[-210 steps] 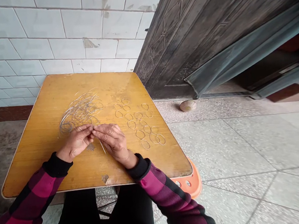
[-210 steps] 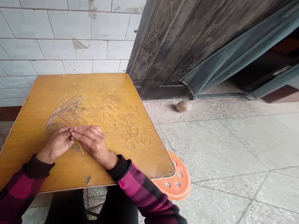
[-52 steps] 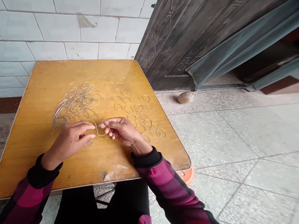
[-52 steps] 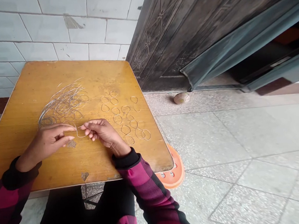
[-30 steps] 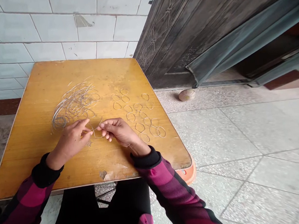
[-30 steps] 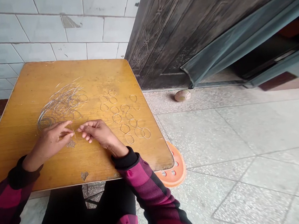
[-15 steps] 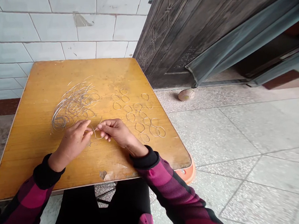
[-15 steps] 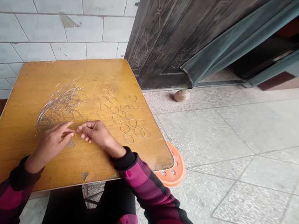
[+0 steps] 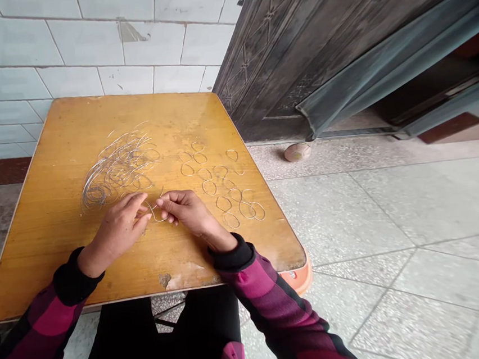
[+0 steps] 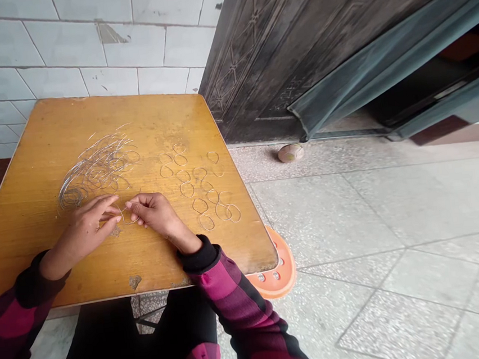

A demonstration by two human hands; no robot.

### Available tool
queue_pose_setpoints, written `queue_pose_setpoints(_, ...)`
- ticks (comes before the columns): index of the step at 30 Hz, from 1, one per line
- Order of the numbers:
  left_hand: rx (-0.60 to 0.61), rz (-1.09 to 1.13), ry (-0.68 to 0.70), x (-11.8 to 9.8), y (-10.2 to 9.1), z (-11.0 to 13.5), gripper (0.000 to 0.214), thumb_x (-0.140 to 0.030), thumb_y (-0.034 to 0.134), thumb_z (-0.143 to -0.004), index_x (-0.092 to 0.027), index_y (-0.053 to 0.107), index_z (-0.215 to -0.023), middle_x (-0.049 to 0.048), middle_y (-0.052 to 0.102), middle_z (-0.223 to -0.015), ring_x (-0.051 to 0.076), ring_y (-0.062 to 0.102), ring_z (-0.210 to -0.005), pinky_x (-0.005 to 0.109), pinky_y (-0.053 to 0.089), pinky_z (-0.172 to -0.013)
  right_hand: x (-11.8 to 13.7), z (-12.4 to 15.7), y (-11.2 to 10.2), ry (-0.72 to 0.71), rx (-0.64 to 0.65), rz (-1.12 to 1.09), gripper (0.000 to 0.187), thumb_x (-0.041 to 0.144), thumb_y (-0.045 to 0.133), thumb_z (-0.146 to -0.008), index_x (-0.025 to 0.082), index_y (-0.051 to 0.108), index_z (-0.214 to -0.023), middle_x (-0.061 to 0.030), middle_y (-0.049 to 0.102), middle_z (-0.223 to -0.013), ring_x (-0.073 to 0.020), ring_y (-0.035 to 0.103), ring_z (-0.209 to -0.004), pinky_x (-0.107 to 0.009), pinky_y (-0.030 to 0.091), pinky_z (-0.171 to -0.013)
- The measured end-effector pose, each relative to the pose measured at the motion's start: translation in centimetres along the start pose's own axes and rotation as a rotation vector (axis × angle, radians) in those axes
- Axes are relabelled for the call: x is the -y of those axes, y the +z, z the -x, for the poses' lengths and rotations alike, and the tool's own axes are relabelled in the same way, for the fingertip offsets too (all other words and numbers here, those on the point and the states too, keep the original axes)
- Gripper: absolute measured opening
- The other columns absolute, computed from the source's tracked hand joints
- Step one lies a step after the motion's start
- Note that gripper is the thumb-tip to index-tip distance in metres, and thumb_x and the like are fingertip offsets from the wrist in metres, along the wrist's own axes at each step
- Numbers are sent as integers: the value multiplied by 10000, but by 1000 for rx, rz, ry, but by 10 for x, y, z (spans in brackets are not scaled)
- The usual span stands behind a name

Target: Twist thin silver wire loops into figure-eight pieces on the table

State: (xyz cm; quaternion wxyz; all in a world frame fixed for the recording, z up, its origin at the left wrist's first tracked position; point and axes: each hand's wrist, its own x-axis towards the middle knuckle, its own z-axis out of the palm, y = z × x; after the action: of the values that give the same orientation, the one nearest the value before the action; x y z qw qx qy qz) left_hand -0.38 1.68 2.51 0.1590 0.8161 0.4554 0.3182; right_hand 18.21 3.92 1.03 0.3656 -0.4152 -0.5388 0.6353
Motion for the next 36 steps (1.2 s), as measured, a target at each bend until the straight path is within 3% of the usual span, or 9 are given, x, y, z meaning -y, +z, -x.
queue_pose_setpoints(5, 107, 231, -200, 0, -8, -1, 340, -281, 576, -825, -122, 600, -1124, 122, 702, -1007, 197, 700, -827, 304, 578, -686, 2, 0, -5, 16, 15, 20, 344, 497, 669, -762, 161, 604, -728, 37, 576, -595, -50, 482, -479, -189, 370, -437)
queue_pose_setpoints(10, 218, 377, -374, 3, -15, -6, 184, -305, 591, -811, -165, 672, -899, 42, 733, -750, 159, 691, -653, 256, 552, -606, 3, 1, -8, -1, 38, 87, 341, 489, 653, -779, 157, 612, -712, 36, 568, -576, -44, 462, -460, -182, 365, -435)
queue_pose_setpoints(14, 306, 586, -471, 6, -14, -8, 211, -341, 573, -813, -154, 653, -754, 41, 711, -679, 145, 672, -574, 254, 551, -561, 3, 1, -7, -22, 61, 122, 344, 487, 643, -789, 157, 605, -701, 35, 563, -578, -45, 454, -462, -186, 353, -441)
queue_pose_setpoints(24, 307, 591, -418, 5, -9, -7, 241, -323, 535, -839, -157, 617, -685, 24, 685, -645, 119, 636, -551, 235, 515, -556, 4, 4, 0, -161, 112, 331, 399, 522, 575, -843, 150, 642, -717, 26, 541, -559, -75, 445, -519, -218, 344, -525)
queue_pose_setpoints(36, 286, 653, -488, -1, -7, -7, 226, -326, 560, -805, -165, 597, -650, 13, 676, -602, 122, 634, -526, 236, 523, -537, 2, 7, 5, -225, 119, 436, 474, 581, 499, -879, 158, 658, -737, 31, 498, -539, -82, 445, -510, -218, 351, -538)
